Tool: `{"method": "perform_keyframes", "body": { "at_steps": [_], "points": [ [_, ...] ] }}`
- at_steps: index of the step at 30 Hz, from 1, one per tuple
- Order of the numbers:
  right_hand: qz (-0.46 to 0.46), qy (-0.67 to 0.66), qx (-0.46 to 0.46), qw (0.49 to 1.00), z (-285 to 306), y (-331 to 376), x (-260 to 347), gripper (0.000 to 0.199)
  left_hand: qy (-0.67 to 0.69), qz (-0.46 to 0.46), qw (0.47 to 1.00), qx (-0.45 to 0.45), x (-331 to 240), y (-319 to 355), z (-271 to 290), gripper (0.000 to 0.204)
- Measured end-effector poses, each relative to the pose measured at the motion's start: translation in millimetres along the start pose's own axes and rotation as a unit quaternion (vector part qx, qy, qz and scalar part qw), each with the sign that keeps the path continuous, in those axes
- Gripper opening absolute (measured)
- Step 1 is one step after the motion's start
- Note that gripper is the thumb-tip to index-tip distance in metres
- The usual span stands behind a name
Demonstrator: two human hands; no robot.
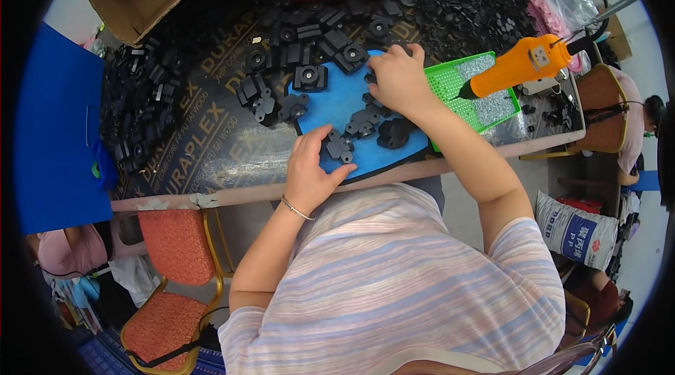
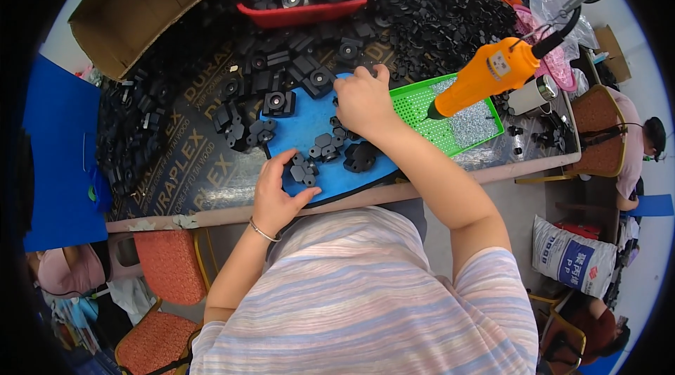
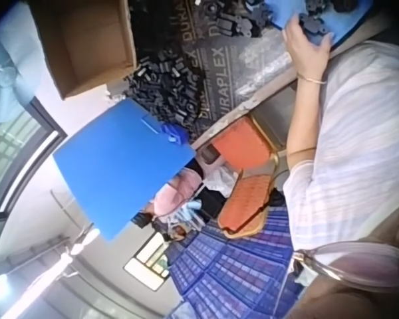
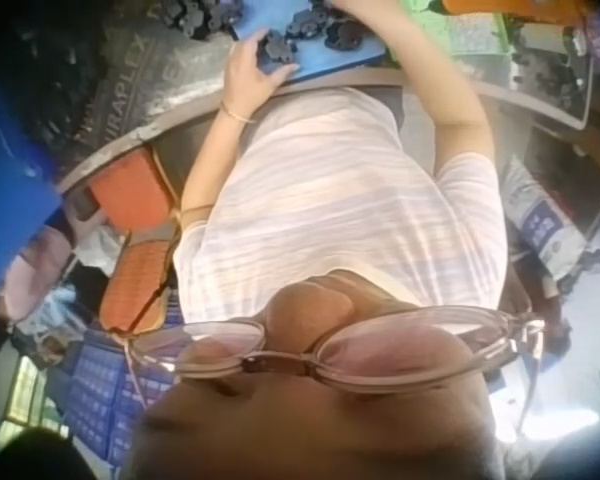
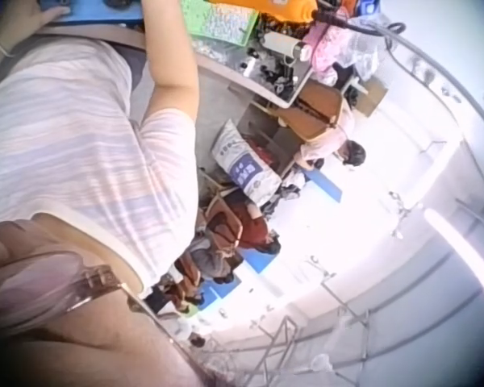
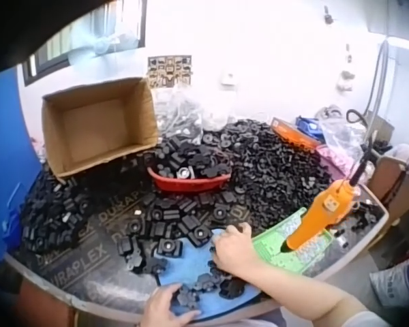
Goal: Assembling small black plastic components using an electric screwdriver at a factory workbench.
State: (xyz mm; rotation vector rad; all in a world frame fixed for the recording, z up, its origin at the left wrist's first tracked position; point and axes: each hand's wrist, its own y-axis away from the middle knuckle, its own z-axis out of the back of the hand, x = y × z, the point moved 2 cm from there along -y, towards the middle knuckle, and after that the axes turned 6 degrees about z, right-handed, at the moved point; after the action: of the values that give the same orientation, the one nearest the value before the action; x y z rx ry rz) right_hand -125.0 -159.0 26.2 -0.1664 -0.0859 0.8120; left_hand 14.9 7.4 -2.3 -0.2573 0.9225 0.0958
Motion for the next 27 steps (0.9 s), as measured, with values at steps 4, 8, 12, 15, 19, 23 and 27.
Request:
{"method": "perform_keyframes", "body": {
  "at_steps": [4,8,12,15,19,23,27],
  "points": [
    [0.017,0.023,0.011,1.0,1,-6,-2,0.015,0.0,-0.003,1.0,-0.003,1,1,0,0.066],
    [0.019,0.012,-0.036,0.999,8,1,-4,0.016,0.001,-0.007,1.0,-0.001,1,1,0,0.066],
    [-0.044,-0.24,-0.063,0.968,29,10,-8,0.035,0.006,-0.013,1.0,0.0,1,0,0,0.066],
    [-0.039,-0.479,-0.028,0.876,45,14,7,0.036,0.007,-0.006,1.0,0.001,4,2,1,0.067],
    [-0.004,-0.687,0.149,0.711,37,29,36,0.017,0.02,-0.004,1.0,-0.005,5,1,0,0.067],
    [-0.027,-0.74,0.179,0.647,30,32,49,0.016,0.045,0.024,0.999,-0.001,1,0,2,0.064],
    [-0.114,-0.715,0.217,0.655,25,35,52,0.013,0.049,0.027,0.998,0.0,3,1,1,0.063]
  ]
}}
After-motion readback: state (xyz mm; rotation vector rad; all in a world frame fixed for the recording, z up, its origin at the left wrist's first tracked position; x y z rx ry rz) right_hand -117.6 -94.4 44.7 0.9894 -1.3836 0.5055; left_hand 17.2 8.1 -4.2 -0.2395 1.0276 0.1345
